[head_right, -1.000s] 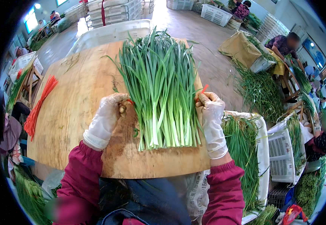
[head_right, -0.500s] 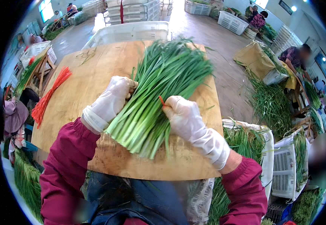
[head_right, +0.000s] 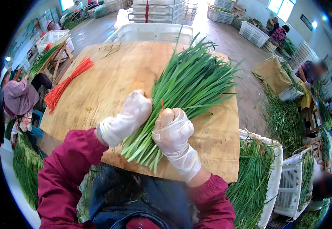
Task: The person removes yellowed leaves from green onions by hand, bunches the stalks on a wooden table, wraps red plastic ties around them, and places the completed bundles into white plastic crates.
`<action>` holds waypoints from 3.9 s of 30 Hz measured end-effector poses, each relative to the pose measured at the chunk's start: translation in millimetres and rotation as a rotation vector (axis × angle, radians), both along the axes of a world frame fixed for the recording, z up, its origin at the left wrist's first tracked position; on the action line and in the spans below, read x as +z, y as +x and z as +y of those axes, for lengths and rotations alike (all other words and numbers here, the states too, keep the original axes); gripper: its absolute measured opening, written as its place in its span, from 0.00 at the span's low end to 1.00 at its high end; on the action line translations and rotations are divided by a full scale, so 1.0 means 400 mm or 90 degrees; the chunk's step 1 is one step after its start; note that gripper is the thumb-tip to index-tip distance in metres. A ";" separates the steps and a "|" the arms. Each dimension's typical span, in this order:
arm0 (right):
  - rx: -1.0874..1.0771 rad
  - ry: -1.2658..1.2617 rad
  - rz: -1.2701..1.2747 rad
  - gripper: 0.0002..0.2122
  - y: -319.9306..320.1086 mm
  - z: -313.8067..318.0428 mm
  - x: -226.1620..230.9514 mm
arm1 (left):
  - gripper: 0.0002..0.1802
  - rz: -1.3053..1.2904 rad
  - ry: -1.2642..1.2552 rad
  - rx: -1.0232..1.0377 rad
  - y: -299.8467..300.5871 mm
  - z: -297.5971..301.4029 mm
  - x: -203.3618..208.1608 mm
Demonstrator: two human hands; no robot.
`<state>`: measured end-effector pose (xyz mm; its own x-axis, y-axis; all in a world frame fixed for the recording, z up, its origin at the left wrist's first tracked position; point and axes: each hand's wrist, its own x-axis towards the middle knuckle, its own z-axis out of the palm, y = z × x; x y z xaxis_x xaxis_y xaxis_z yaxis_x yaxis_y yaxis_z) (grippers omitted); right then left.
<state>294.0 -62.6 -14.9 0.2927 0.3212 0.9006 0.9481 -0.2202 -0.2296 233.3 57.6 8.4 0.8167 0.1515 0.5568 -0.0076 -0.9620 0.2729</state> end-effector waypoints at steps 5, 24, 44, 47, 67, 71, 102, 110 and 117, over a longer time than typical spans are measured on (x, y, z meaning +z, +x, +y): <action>-0.032 -0.018 0.018 0.05 -0.028 0.029 0.000 | 0.05 0.089 0.155 0.127 0.009 -0.001 -0.015; 0.233 -0.274 0.149 0.05 0.055 0.078 0.086 | 0.09 0.013 -0.728 0.183 0.007 0.007 -0.032; 0.216 -0.582 0.237 0.06 0.067 0.144 0.123 | 0.03 -0.066 -0.899 0.121 -0.007 0.045 -0.095; 0.200 -0.614 0.222 0.06 0.065 0.149 0.128 | 0.03 -0.096 -0.966 0.093 -0.017 0.054 -0.098; 0.090 -0.700 0.153 0.06 0.044 0.167 0.137 | 0.06 -0.132 -1.093 0.113 -0.019 0.041 -0.091; 0.080 -0.711 0.145 0.06 0.041 0.168 0.139 | 0.05 -0.175 -1.205 0.082 -0.019 0.043 -0.093; 0.159 -0.624 0.278 0.06 0.046 0.148 0.152 | 0.10 0.056 -0.542 0.147 -0.031 0.082 -0.039; 0.218 -0.510 0.480 0.07 0.060 0.126 0.133 | 0.08 0.067 -0.642 -0.108 -0.019 0.129 -0.057; 0.276 -0.410 0.535 0.17 0.050 0.139 0.124 | 0.09 0.073 -0.463 -0.083 -0.032 0.108 0.037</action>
<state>314.1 -7.0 34.9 0.4764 0.8731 0.1040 0.5726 -0.2183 -0.7903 220.5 100.7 23.2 0.9000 0.3469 0.2640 -0.0433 -0.5315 0.8460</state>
